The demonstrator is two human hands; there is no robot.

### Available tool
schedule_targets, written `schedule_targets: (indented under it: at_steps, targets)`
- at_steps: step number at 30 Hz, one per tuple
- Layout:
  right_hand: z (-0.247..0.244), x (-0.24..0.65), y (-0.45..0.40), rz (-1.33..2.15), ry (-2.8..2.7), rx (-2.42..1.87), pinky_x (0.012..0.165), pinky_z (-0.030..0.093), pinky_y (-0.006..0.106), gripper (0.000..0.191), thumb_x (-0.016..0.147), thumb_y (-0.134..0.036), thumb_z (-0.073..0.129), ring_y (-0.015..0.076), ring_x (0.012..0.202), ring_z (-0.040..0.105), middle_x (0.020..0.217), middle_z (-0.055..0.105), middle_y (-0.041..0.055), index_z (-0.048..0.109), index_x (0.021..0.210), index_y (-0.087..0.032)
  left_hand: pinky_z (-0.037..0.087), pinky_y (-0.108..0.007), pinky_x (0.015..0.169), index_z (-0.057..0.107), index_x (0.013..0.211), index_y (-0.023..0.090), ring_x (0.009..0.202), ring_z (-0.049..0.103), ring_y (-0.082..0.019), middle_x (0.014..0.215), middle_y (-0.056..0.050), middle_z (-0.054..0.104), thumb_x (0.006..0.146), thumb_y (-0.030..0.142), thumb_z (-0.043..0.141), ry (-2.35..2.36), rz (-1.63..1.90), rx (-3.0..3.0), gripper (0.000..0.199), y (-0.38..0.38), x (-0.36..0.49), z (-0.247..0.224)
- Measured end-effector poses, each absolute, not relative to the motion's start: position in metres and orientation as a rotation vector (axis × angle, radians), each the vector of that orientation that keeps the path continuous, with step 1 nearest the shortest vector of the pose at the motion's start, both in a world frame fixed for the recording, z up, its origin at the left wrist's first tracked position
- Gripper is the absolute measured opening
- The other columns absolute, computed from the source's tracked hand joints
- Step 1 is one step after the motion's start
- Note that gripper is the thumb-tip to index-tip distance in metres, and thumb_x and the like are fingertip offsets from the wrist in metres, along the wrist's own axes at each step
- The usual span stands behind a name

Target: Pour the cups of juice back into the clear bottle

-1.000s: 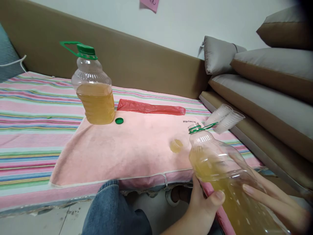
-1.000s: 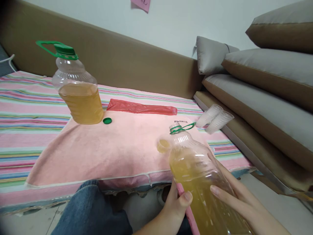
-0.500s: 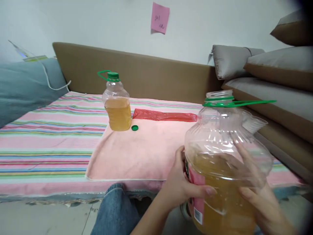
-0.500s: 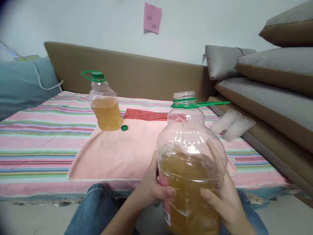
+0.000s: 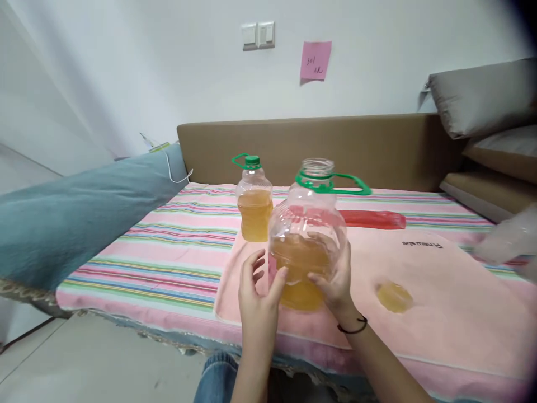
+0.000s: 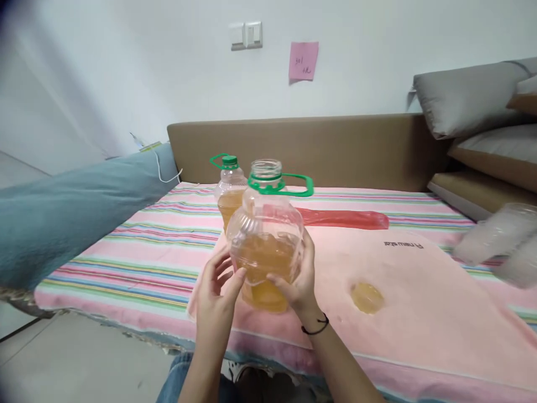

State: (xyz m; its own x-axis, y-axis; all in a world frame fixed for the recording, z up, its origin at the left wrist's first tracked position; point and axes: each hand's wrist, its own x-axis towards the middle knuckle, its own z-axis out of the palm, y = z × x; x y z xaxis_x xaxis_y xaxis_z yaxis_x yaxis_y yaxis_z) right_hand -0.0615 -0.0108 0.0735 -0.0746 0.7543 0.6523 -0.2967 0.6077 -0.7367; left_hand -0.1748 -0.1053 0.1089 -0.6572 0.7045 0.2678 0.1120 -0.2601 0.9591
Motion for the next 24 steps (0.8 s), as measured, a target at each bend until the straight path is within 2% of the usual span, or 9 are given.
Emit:
schedule_targets:
  at_steps: [4,9,13,17,20,24]
  targets:
    - [0.061,-0.105,0.011,0.957,-1.444,-0.324,0.107,0.042,0.055,0.097,0.067,-0.050,0.081,0.0342,0.125,0.053,0.134,0.053,0.0135,0.031,0.146,-0.026,0.049,-0.040,0.101,0.066,0.116,0.021,0.120,0.059,-0.028,0.126,-0.010,0.065,0.080,0.044,0.071,1.603,2.011,0.784,0.043,-0.108,-0.196,0.110]
    - [0.044,-0.143,0.021,1.046,-1.461,-0.263,0.106,0.044,0.054,0.102,0.068,-0.058,0.078,0.0354,0.129,0.050,0.139,0.048,0.0152,0.026,0.148,-0.024,0.041,-0.041,0.113,0.068,0.119,0.025,0.132,0.052,-0.026,0.135,-0.005,0.062,0.086,0.046,0.064,1.588,2.043,0.558,0.039,-0.113,-0.214,0.102]
    - [0.039,-0.150,0.021,1.094,-1.504,-0.266,0.109,0.043,0.053,0.106,0.068,-0.063,0.076,0.0356,0.133,0.047,0.145,0.043,0.0155,0.021,0.150,-0.024,0.041,-0.043,0.114,0.067,0.122,0.022,0.131,0.053,-0.025,0.135,-0.007,0.062,0.093,0.052,0.049,1.462,2.052,0.483,0.045,-0.117,-0.219,0.104]
    - [0.040,-0.146,0.019,1.123,-1.505,-0.281,0.113,0.038,0.053,0.108,0.069,-0.064,0.074,0.0349,0.139,0.040,0.151,0.038,0.0153,0.016,0.151,-0.025,0.037,-0.043,0.117,0.064,0.125,0.020,0.133,0.050,-0.025,0.138,-0.008,0.060,0.094,0.055,0.043,1.422,2.023,0.489,0.051,-0.117,-0.218,0.107]
    - [0.042,-0.142,0.017,1.118,-1.525,-0.313,0.117,0.032,0.053,0.108,0.070,-0.059,0.077,0.0338,0.145,0.031,0.155,0.033,0.0152,0.015,0.151,-0.025,0.036,-0.041,0.117,0.063,0.125,0.020,0.132,0.051,-0.024,0.137,-0.008,0.061,0.095,0.055,0.043,1.462,2.032,0.532,0.051,-0.113,-0.216,0.107]
    - [0.048,-0.142,0.016,1.149,-1.560,-0.308,0.117,0.033,0.050,0.112,0.067,-0.055,0.081,0.0325,0.144,0.034,0.159,0.024,0.0156,0.014,0.152,-0.026,0.038,-0.039,0.115,0.061,0.127,0.022,0.133,0.050,-0.023,0.140,-0.006,0.057,0.093,0.052,0.049,1.547,2.045,0.575,0.046,-0.107,-0.214,0.104]
